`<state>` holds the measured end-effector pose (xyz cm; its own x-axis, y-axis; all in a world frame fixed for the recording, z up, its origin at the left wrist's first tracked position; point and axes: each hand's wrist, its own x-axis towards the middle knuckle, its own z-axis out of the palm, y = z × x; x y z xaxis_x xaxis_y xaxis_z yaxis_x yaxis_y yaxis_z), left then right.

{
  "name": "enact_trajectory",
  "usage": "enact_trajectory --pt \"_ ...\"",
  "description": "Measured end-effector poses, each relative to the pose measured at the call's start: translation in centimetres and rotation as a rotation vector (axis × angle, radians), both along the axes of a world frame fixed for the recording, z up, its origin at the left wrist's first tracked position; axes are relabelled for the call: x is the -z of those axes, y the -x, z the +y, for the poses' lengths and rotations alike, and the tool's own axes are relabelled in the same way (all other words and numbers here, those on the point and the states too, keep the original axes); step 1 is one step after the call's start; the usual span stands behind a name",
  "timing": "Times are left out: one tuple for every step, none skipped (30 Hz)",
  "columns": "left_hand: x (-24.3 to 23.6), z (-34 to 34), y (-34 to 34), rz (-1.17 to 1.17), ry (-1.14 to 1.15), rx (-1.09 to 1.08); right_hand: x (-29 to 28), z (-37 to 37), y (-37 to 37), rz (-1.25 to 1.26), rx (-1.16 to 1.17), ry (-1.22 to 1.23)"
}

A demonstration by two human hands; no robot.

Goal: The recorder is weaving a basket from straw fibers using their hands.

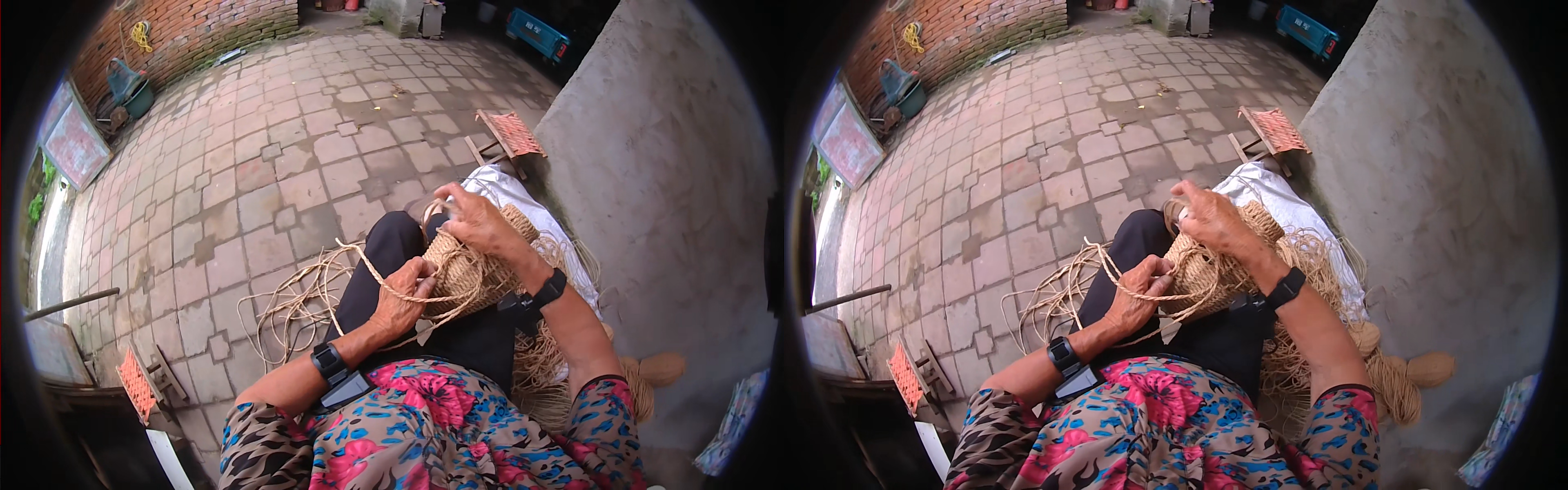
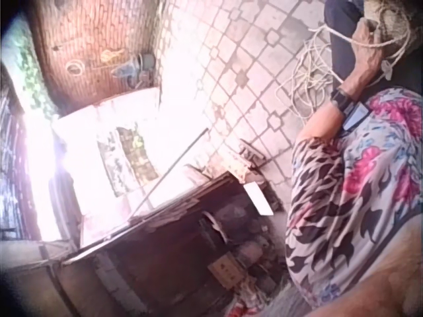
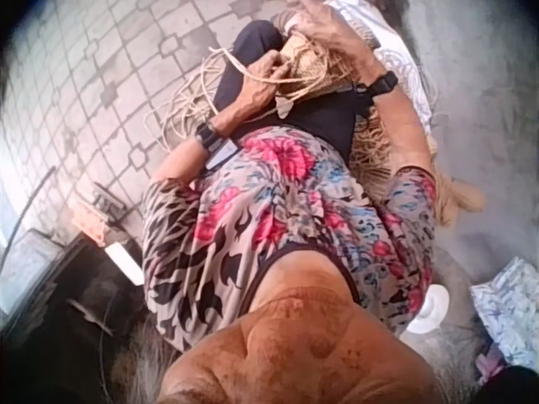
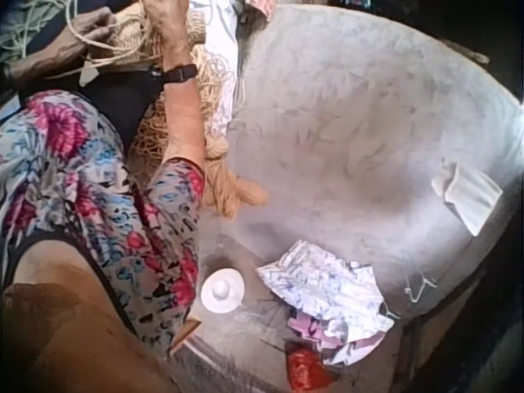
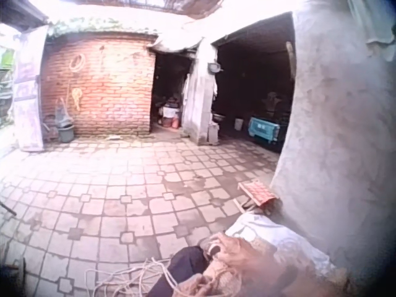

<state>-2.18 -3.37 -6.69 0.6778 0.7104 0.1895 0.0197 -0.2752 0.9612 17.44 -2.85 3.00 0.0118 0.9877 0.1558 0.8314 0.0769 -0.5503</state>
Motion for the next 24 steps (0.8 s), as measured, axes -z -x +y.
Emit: enact_trajectory --pt "0.0 0.0 0.0 0.012 -0.051 -0.005 -0.5 -0.3 -1.5 0.052 0.085 -0.026" --pt "0.1 0.1 0.0 0.023 -0.101 -0.01 -0.9 -0.5 -4.1 0.043 0.204 -0.161" --pt "-0.2 -0.1 0.0 0.038 -0.095 -0.017 -1.2 -0.8 -7.1 0.048 0.369 -0.318" --pt "-0.7 -0.2 -0.6 0.028 -0.101 0.005 -1.2 -1.8 -12.0 -0.111 0.644 -0.355" --pt "-0.7 -0.3 -0.5 0.026 -0.095 0.001 -1.5 -3.4 -15.6 -0.401 0.855 -0.177" --pt "-0.8 -0.4 -0.3 0.024 -0.09 -0.005 -1.5 -5.0 -18.1 -0.434 0.937 0.095" --pt "-0.8 -0.3 -0.3 0.027 -0.091 -0.003 -1.8 -6.2 -18.6 -0.387 1.037 0.261" --pt "-0.7 -0.4 -0.4 0.035 -0.106 -0.002 -1.4 -6.9 -18.8 -0.383 1.04 0.262" --pt "-0.7 -0.5 -0.6 0.038 -0.12 -0.003 -1.5 -7.6 -18.6 -0.423 1.045 0.23" --pt "-1.1 -0.8 -0.5 0.042 -0.114 -0.001 -2.2 -8.0 -17.2 -0.461 1.046 0.207" --pt "-1.5 -0.9 -0.4 0.045 -0.114 0.006 -3.0 -7.8 -16.0 -0.416 1.013 0.241" --pt "-2.1 -0.9 -0.5 0.042 -0.122 0.023 -3.0 -7.7 -15.5 -0.414 1.025 0.244" --pt "-2.4 -1.2 -0.6 0.037 -0.123 0.022 -2.9 -7.8 -15.3 -0.439 1.007 0.233" --pt "-2.5 -1.4 -0.7 0.039 -0.124 0.034 -2.8 -7.9 -15.0 -0.465 0.99 0.221" --pt "-2.6 -1.5 -0.6 0.036 -0.134 0.032 -2.2 -8.2 -14.3 -0.681 1.011 -0.014" --pt "-2.8 -1.6 -0.6 0.033 -0.145 0.03 -2.2 -8.1 -14.1 -0.678 1.019 -0.011" --pt "-3.0 -1.6 -0.7 0.042 -0.128 0.031 -2.4 -8.0 -14.0 -0.613 0.91 -0.281" --pt "-3.1 -1.6 -0.8 0.042 -0.128 0.046 -2.6 -8.1 -13.4 -0.547 0.795 -0.541" --pt "-3.1 -1.5 -0.6 0.043 -0.135 0.032 -3.0 -7.6 -11.2 -0.321 0.665 -0.52" --pt "-3.1 -1.5 -0.5 0.043 -0.142 0.018 -2.6 -7.2 -9.6 -0.149 0.526 -0.446" --pt "-3.3 -1.5 -0.5 0.055 -0.132 0.015 -2.1 -6.9 -8.3 -0.076 0.421 -0.408" --pt "-3.3 -1.6 -0.6 0.055 -0.135 0.022 -1.9 -6.9 -7.2 -0.027 0.416 -0.275" --pt "-3.3 -1.7 -0.6 0.059 -0.126 0.022 -0.7 -6.7 -7.3 -0.159 0.31 -0.342" --pt "-3.2 -1.8 -0.7 0.063 -0.115 0.019 -0.3 -6.7 -7.0 -0.193 0.323 -0.316"
